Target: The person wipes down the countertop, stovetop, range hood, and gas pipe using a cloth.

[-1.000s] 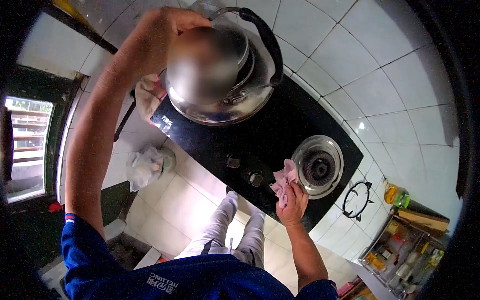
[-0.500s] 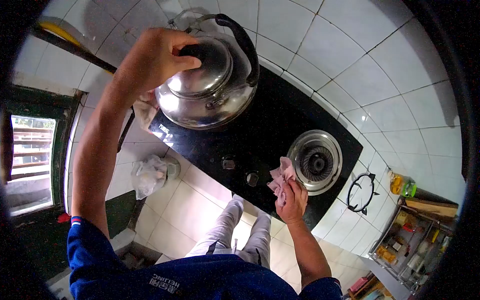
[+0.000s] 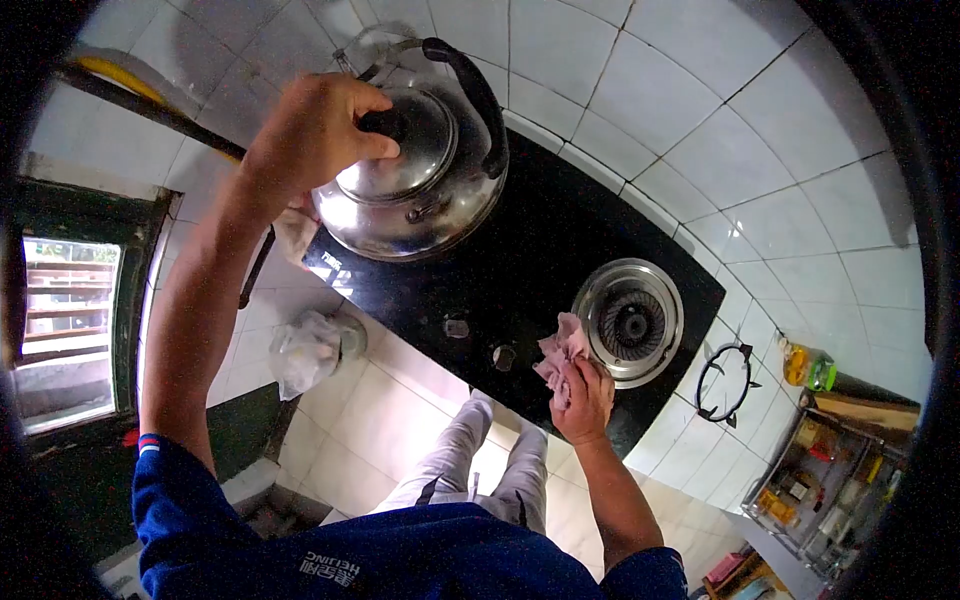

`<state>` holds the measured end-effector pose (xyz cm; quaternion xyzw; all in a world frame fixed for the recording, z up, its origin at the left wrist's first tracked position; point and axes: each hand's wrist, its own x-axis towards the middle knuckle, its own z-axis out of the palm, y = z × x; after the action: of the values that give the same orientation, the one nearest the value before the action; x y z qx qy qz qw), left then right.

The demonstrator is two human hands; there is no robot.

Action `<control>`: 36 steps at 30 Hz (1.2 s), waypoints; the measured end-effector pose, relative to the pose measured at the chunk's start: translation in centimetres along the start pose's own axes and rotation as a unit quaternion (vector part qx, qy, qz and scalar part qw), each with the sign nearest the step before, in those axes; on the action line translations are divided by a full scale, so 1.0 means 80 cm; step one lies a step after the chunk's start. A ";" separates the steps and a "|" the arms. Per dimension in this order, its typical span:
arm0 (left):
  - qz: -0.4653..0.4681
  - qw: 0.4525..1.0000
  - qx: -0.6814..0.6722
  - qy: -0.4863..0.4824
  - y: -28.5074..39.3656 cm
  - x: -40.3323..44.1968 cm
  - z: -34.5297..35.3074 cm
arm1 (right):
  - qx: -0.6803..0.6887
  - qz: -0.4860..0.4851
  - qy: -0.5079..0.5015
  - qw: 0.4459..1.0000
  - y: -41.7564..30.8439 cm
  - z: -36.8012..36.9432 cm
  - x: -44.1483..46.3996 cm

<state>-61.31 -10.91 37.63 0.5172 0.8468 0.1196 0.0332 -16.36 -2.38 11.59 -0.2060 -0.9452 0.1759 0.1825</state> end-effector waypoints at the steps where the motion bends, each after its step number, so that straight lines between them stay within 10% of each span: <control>1: 0.002 1.000 0.001 0.001 0.002 0.000 -0.001 | 0.002 0.002 -0.003 1.000 0.001 0.000 -0.001; 10: -0.122 0.991 -0.056 -0.028 0.020 -0.034 -0.039 | 0.005 -0.004 0.004 1.000 0.004 0.003 -0.004; 18: -0.179 0.893 -0.308 0.274 0.045 -0.254 0.065 | 0.000 -0.006 -0.004 1.000 0.003 0.000 -0.003; 25: -0.305 0.871 -0.359 0.139 0.152 -0.444 0.202 | 0.043 -0.021 -0.051 0.998 0.018 -0.010 0.014; 31: -0.222 0.873 -0.414 0.133 0.220 -0.430 0.186 | 0.147 0.036 0.097 0.984 0.000 -0.120 0.049; 36: -0.128 0.883 -0.425 0.153 0.243 -0.381 0.159 | 0.051 -0.106 0.370 0.921 -0.022 -0.319 0.133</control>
<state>-28.05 -27.19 27.82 0.3159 0.7683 0.5401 0.1345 -15.33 7.51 37.48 -0.1454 -0.8163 0.1142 0.5472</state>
